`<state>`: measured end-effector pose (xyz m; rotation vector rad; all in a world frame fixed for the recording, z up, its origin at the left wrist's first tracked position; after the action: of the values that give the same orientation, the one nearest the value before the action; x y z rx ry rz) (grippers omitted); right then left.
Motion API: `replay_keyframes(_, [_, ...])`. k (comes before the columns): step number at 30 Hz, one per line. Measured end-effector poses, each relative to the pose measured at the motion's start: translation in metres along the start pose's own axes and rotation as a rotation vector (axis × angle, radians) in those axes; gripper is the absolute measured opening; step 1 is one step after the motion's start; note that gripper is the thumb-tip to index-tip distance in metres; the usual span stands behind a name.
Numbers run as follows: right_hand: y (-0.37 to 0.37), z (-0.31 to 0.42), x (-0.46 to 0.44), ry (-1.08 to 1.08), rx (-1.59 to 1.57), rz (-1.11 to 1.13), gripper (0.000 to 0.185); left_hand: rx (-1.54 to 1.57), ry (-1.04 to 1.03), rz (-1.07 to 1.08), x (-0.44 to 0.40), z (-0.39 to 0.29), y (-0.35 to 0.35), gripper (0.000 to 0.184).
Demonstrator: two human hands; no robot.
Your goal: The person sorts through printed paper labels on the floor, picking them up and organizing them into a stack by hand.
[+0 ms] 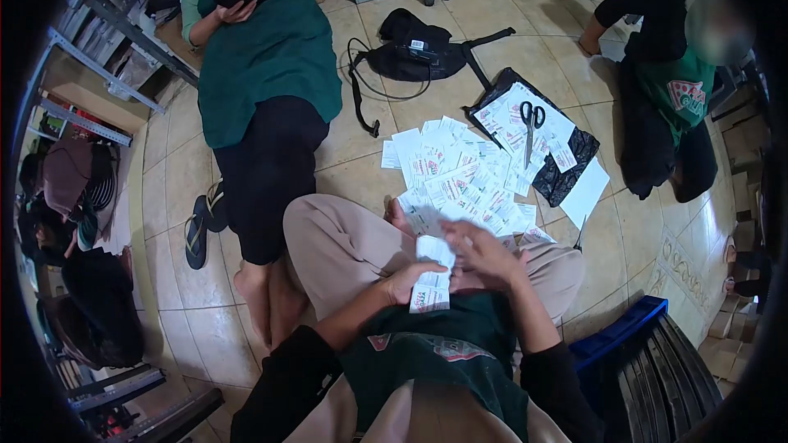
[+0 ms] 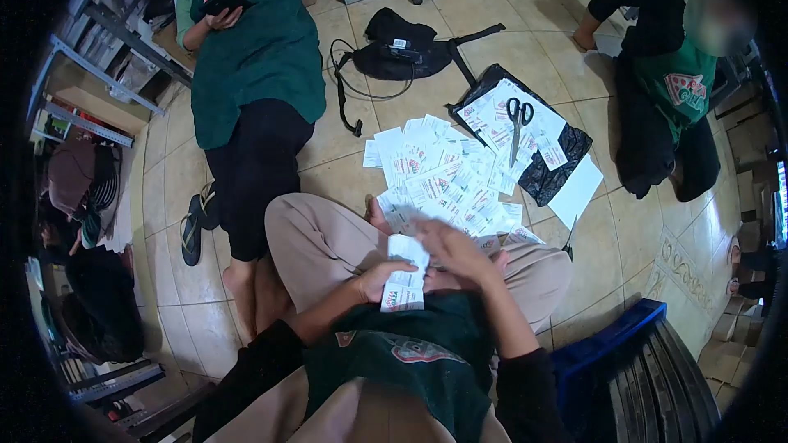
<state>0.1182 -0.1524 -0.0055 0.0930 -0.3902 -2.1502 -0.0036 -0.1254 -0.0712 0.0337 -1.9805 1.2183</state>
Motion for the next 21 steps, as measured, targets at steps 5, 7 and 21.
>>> replay_keyframes(5, [0.027,-0.076,-0.044,-0.143,0.688,-0.218,0.068,0.290,-0.367,-0.059,0.009,-0.082,0.016,0.050])
replay_keyframes(7, [0.008,-0.074,-0.047,-0.202,0.796,-0.145,0.077,0.245,-0.491,-0.049,0.023,-0.129,0.023,0.046])
replay_keyframes(21, [-0.016,-0.097,-0.045,-0.260,0.899,-0.324,0.080,0.341,-0.581,-0.289,0.001,-0.184,0.080,0.035])
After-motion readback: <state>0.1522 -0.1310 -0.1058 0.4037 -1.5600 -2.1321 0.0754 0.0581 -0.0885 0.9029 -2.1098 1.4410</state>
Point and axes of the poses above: each hand's wrist, its own x-axis away from the middle knuckle, its own y-axis out of the back of the hand, z = x × y, the point moved 8 cm from there along -x, towards the middle knuckle, and after that the axes turned 10 degrees about -z, right-handed, at the moved point
